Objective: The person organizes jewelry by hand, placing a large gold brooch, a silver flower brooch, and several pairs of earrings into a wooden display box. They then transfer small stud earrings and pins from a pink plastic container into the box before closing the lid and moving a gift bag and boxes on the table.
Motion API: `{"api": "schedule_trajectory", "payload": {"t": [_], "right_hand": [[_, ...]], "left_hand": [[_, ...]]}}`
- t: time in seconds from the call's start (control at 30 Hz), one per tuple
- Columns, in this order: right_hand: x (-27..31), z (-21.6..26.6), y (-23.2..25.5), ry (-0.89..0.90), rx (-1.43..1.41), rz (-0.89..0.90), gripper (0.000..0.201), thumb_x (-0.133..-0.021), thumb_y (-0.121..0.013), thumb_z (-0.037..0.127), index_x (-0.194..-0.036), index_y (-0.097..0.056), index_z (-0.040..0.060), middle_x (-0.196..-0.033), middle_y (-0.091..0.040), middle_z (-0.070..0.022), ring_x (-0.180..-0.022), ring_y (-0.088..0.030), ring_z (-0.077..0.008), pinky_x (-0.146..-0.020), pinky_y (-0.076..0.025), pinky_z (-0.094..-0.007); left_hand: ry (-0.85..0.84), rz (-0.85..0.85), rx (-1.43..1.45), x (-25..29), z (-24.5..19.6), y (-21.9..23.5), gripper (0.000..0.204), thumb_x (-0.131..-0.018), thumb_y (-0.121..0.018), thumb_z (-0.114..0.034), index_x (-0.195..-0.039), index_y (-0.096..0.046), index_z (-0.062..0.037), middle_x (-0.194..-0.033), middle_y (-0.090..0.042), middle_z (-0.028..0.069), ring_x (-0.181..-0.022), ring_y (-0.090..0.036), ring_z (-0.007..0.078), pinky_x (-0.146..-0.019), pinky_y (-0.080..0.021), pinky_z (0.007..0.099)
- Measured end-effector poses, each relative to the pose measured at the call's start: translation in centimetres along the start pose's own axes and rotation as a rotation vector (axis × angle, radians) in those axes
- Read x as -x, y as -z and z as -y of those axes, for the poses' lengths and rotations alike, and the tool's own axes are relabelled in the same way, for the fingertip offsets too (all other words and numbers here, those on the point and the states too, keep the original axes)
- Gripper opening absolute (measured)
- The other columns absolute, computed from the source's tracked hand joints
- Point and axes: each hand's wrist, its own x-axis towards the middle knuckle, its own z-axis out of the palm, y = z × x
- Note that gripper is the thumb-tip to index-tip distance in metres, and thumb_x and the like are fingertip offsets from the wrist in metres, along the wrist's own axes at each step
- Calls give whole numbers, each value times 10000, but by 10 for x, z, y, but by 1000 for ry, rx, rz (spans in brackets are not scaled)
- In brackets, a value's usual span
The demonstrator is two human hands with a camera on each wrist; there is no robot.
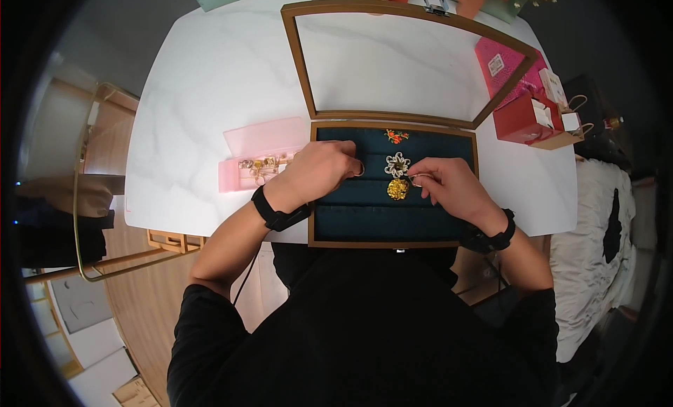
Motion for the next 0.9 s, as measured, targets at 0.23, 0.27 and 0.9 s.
{"api": "schedule_trajectory", "payload": {"t": [0.23,0.27,0.9], "right_hand": [[1,-13,-6,6,-154,-40,183,-1099,-694,64,-1222,-778,-42,-918,-770,-60,-774,-721,-95,-674,-598,-282],[1,-15,-6,6,-155,-42,183,-1099,-694,64,-1222,-778,-42,-918,-770,-60,-774,-721,-95,-674,-598,-282],[-36,44,-39,152,-283,-63,164,-1066,-773,82,-1119,-713,-60,-982,-812,-112,-859,-797,-154,-742,-652,-285]], "left_hand": [[-16,-10,32,3,0,5,93,-935,-804,-84,-1027,-807,-75,-984,-713,91,-916,-728,366,-758,-582,479],[-17,-8,32,3,0,6,93,-935,-804,-84,-1027,-807,-75,-984,-713,91,-916,-728,366,-758,-582,479],[184,-164,463,14,-35,36,288,-903,-880,-9,-1175,-789,-31,-1068,-793,82,-850,-769,224,-727,-617,351]]}}
